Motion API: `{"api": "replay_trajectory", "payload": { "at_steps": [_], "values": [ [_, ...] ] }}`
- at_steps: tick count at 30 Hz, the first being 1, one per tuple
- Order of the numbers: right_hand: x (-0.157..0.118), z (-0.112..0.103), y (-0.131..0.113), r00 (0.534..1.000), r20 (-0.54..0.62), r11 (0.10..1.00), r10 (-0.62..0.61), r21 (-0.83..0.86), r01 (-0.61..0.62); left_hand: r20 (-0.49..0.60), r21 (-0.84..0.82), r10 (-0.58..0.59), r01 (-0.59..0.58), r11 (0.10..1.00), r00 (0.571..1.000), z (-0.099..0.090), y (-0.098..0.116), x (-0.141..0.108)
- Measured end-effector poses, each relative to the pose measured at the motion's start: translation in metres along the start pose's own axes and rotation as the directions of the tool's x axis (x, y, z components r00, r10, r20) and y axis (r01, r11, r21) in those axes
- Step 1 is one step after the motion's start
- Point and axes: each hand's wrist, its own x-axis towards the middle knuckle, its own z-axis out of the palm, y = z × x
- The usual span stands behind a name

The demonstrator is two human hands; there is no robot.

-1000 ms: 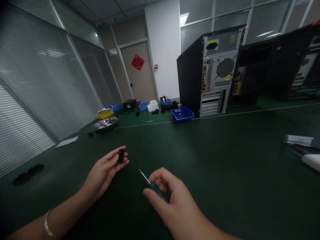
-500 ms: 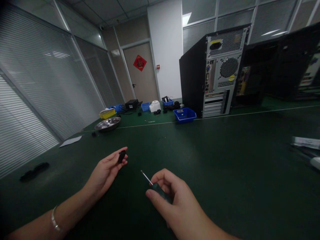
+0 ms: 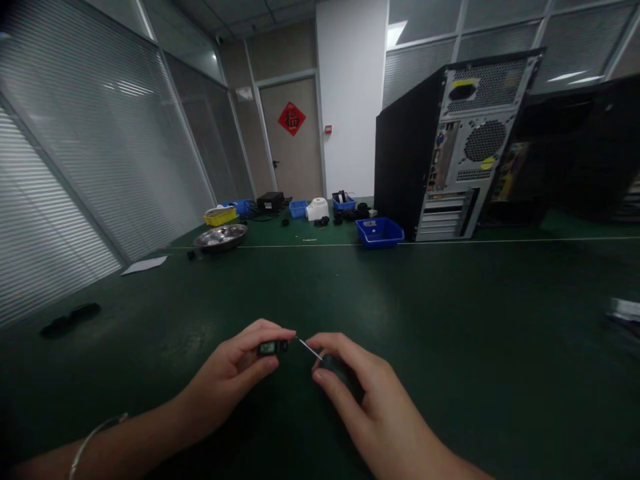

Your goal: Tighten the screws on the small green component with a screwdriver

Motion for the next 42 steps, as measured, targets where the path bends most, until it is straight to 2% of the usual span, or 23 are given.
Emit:
{"api": "replay_trajectory", "payload": {
  "at_steps": [3, 6, 10, 15, 20, 29, 34, 42],
  "values": [
    [-0.0013, 0.0023, 0.0025, 0.999, 0.005, 0.996, -0.050, -0.076, 0.051, -0.004, 0.007, -0.039, 0.039, 0.999, 0.999, 0.0009, -0.0027, -0.0028],
    [-0.0023, 0.0035, 0.0046, 0.994, 0.004, 0.987, -0.109, -0.118, 0.109, -0.012, -0.056, -0.082, 0.081, 0.995, 0.997, 0.0028, -0.0044, -0.0052],
    [-0.0018, 0.0034, 0.0032, 0.990, 0.032, 0.981, -0.136, -0.135, 0.139, -0.023, -0.068, -0.064, 0.062, 0.996, 0.998, 0.0045, -0.0040, -0.0057],
    [-0.0003, 0.0031, 0.0009, 0.984, 0.116, 0.982, -0.132, -0.121, 0.146, -0.025, -0.004, -0.020, 0.020, 1.000, 0.999, 0.0047, -0.0024, -0.0064],
    [0.0019, 0.0041, 0.0030, 0.985, 0.133, 0.981, -0.112, -0.141, 0.131, -0.023, 0.096, -0.010, 0.012, 0.995, 1.000, 0.0032, -0.0013, -0.0079],
    [0.0060, 0.0049, 0.0010, 0.983, 0.154, 0.985, -0.102, -0.120, 0.121, -0.038, 0.102, -0.034, 0.037, 0.994, 0.999, 0.0038, -0.0005, -0.0093],
    [0.0058, 0.0056, 0.0011, 0.988, 0.123, 0.987, -0.088, -0.124, 0.104, -0.016, 0.088, -0.042, 0.043, 0.995, 0.999, 0.0037, 0.0004, -0.0097],
    [0.0040, 0.0038, 0.0024, 0.982, 0.161, 0.981, -0.096, -0.153, 0.121, -0.035, 0.069, -0.023, 0.025, 0.997, 0.999, 0.0031, -0.0017, -0.0094]
  ]
}}
